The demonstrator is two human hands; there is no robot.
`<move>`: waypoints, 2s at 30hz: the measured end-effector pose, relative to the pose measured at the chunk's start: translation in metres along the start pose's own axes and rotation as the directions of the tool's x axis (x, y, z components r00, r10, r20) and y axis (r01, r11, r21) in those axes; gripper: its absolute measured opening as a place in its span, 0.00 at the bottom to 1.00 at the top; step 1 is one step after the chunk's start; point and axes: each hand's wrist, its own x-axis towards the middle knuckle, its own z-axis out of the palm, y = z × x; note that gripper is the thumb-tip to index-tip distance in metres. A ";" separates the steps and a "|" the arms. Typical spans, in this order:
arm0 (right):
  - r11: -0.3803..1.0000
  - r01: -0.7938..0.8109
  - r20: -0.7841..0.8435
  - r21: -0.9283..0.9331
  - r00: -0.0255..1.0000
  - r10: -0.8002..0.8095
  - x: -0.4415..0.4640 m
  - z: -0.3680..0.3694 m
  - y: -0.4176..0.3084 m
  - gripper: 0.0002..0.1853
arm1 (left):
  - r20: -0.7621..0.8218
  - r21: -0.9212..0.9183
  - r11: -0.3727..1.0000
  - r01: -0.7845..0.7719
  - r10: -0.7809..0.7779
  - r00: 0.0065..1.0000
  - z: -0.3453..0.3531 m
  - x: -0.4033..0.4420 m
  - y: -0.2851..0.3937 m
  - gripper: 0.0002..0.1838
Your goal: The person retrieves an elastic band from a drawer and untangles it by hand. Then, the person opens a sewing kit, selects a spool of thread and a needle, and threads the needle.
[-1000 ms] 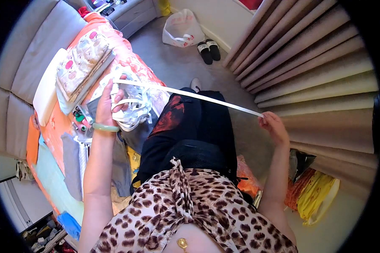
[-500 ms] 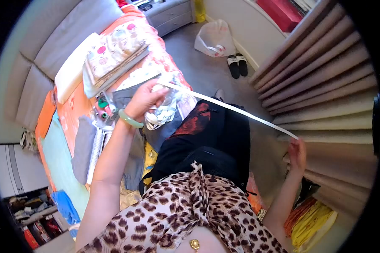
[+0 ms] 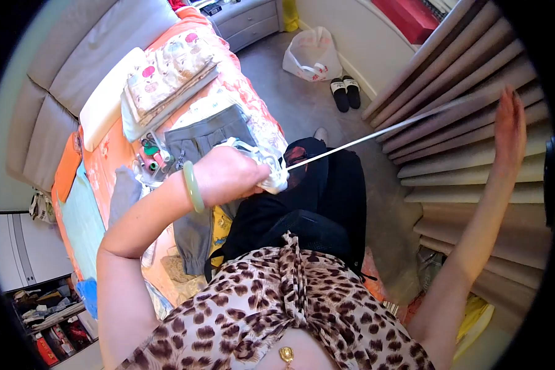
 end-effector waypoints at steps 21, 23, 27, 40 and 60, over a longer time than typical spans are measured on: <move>0.636 0.255 0.570 -0.728 0.741 0.355 0.091 0.254 0.116 0.14 | -0.305 -0.514 0.843 -0.158 -0.008 0.952 -0.005 0.001 0.040 0.15; 0.381 0.610 0.717 -0.695 0.628 0.303 0.078 0.264 0.120 0.19 | -0.080 -0.933 0.359 0.000 -0.208 0.975 0.005 0.008 0.033 0.12; 0.675 0.537 0.801 -0.507 0.582 0.139 -0.026 0.266 0.103 0.11 | 0.343 -0.879 -0.430 0.205 -0.273 0.899 0.008 0.009 0.010 0.09; 0.892 -0.406 0.606 -0.198 0.665 0.437 -0.213 0.253 0.156 0.13 | 0.221 -0.858 -0.512 -0.051 -0.457 0.862 0.003 0.013 0.010 0.08; 0.712 -0.613 0.589 -0.343 0.450 0.672 -0.210 0.217 0.122 0.19 | -0.041 -0.848 -0.396 -0.353 -0.615 0.787 0.049 0.015 0.011 0.05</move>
